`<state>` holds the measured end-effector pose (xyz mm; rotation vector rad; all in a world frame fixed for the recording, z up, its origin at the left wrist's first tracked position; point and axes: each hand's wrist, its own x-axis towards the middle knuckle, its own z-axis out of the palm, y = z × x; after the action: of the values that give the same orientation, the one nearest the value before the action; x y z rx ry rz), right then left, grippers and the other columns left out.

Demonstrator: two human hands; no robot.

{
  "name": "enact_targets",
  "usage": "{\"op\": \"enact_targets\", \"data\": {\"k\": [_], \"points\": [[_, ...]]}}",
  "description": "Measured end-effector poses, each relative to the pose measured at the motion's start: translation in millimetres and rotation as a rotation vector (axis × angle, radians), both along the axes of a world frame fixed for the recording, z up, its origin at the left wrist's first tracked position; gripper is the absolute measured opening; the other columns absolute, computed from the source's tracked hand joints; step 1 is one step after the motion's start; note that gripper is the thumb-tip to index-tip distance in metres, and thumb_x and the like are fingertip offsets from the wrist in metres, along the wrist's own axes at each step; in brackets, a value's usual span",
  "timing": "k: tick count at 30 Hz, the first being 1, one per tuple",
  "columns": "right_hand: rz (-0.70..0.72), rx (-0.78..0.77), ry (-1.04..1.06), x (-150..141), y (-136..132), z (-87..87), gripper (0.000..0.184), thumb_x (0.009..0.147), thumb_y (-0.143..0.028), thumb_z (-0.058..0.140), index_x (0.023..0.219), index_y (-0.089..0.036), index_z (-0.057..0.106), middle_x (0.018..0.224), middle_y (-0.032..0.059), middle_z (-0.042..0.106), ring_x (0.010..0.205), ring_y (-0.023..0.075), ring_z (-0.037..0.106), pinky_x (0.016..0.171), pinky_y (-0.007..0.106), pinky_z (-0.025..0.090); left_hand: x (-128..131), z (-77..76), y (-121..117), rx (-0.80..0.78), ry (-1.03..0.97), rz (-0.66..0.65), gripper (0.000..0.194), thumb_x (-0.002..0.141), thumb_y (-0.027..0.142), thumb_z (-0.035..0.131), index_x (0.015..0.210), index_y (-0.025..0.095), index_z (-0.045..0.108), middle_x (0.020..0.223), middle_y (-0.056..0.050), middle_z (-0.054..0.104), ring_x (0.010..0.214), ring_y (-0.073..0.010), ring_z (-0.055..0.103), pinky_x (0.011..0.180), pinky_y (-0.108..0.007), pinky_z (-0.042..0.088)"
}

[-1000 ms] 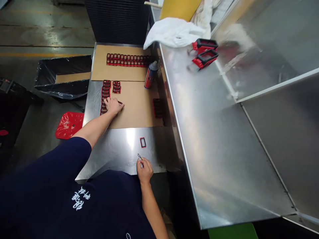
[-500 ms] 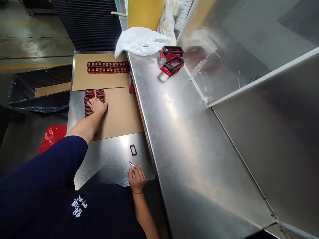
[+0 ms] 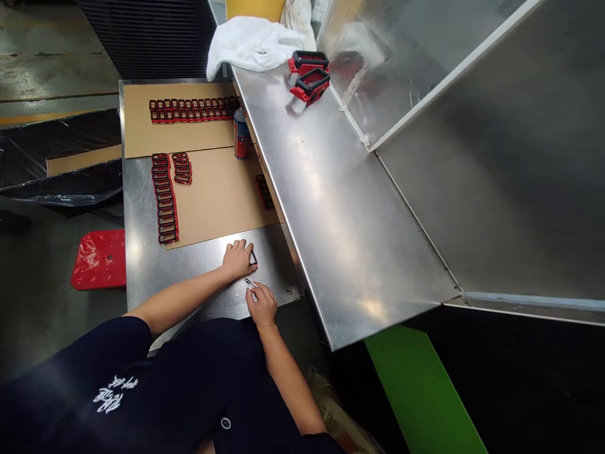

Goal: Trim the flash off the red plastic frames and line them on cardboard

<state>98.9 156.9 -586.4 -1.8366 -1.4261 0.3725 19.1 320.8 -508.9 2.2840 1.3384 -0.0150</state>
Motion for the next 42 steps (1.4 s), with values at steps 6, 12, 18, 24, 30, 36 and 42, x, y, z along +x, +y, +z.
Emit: {"op": "enact_targets", "data": {"k": [6, 12, 18, 24, 30, 36, 42], "points": [[0.043, -0.1, 0.082, 15.0, -17.7, 35.0, 0.033, 0.095, -0.04, 0.055, 0.08, -0.02, 0.076, 0.091, 0.0058, 0.073, 0.068, 0.0169, 0.067, 0.063, 0.024, 0.053, -33.7, 16.7, -15.4, -0.014, -0.227, 0.039, 0.068, 0.076, 0.031, 0.077, 0.136, 0.012, 0.054, 0.127, -0.017, 0.063, 0.125, -0.0333, 0.055, 0.109, -0.049, 0.045], [0.119, -0.142, 0.292, 14.8, -42.1, 105.3, 0.034, 0.099, -0.045, 0.058, 0.091, -0.019, 0.079, 0.09, 0.0061, 0.073, 0.066, 0.0156, 0.066, 0.06, 0.025, 0.055, -102.6, 84.2, -83.7, -0.014, -0.528, 0.085, 0.078, 0.074, 0.023, 0.073, 0.144, 0.018, 0.041, 0.136, -0.013, 0.061, 0.126, -0.0251, 0.059, 0.111, -0.044, 0.049], [0.433, 0.027, 0.351, 9.3, -42.9, 201.6, 0.01, 0.094, -0.021, 0.071, 0.101, -0.025, 0.078, 0.103, 0.0047, 0.071, 0.091, 0.0181, 0.068, 0.08, 0.03, 0.057, -139.9, 144.7, -128.0, -0.131, -0.832, 0.029, 0.068, 0.069, 0.022, 0.075, 0.134, 0.019, 0.053, 0.13, -0.013, 0.063, 0.12, -0.027, 0.063, 0.106, -0.043, 0.051], [0.794, 0.103, 0.385, -3.6, -23.9, 230.6, 0.012, 0.091, -0.013, 0.073, 0.096, -0.024, 0.076, 0.095, 0.0029, 0.073, 0.105, 0.0233, 0.068, 0.094, 0.04, 0.057, -137.0, 156.5, -134.2, -0.877, -1.036, 0.678, 0.041, 0.077, 0.05, 0.072, 0.094, 0.015, 0.059, 0.089, -0.005, 0.066, 0.077, -0.0154, 0.065, 0.07, -0.029, 0.053], [0.855, -0.076, 0.732, -28.0, -12.9, 224.8, 0.004, 0.093, -0.023, 0.076, 0.095, -0.024, 0.079, 0.097, 0.0044, 0.074, 0.096, 0.0203, 0.071, 0.094, 0.037, 0.059, -135.8, 149.4, -134.5, -1.181, -0.946, 0.712, 0.057, 0.075, 0.069, 0.072, 0.079, 0.014, 0.054, 0.067, 0.0, 0.058, 0.054, -0.008, 0.053, 0.049, -0.019, 0.041], [0.597, -0.402, 1.361, -21.1, -11.3, 216.4, 0.019, 0.083, -0.041, 0.087, 0.081, -0.023, 0.081, 0.084, 0.0053, 0.074, 0.077, 0.0186, 0.072, 0.073, 0.028, 0.064, -154.3, 160.4, -139.0, -0.754, -0.877, 0.308, 0.068, 0.076, 0.051, 0.079, 0.131, 0.017, 0.055, 0.122, -0.015, 0.067, 0.109, -0.0268, 0.068, 0.088, -0.039, 0.059], [0.563, -0.492, 1.605, -21.9, -11.5, 219.4, 0.016, 0.082, -0.038, 0.088, 0.085, -0.024, 0.081, 0.089, 0.0046, 0.074, 0.078, 0.0197, 0.073, 0.07, 0.029, 0.067, -158.8, 170.3, -142.0, -0.157, -0.73, -0.151, 0.075, 0.078, 0.023, 0.077, 0.147, 0.022, 0.046, 0.133, -0.016, 0.062, 0.123, -0.0286, 0.063, 0.104, -0.045, 0.056]]}}
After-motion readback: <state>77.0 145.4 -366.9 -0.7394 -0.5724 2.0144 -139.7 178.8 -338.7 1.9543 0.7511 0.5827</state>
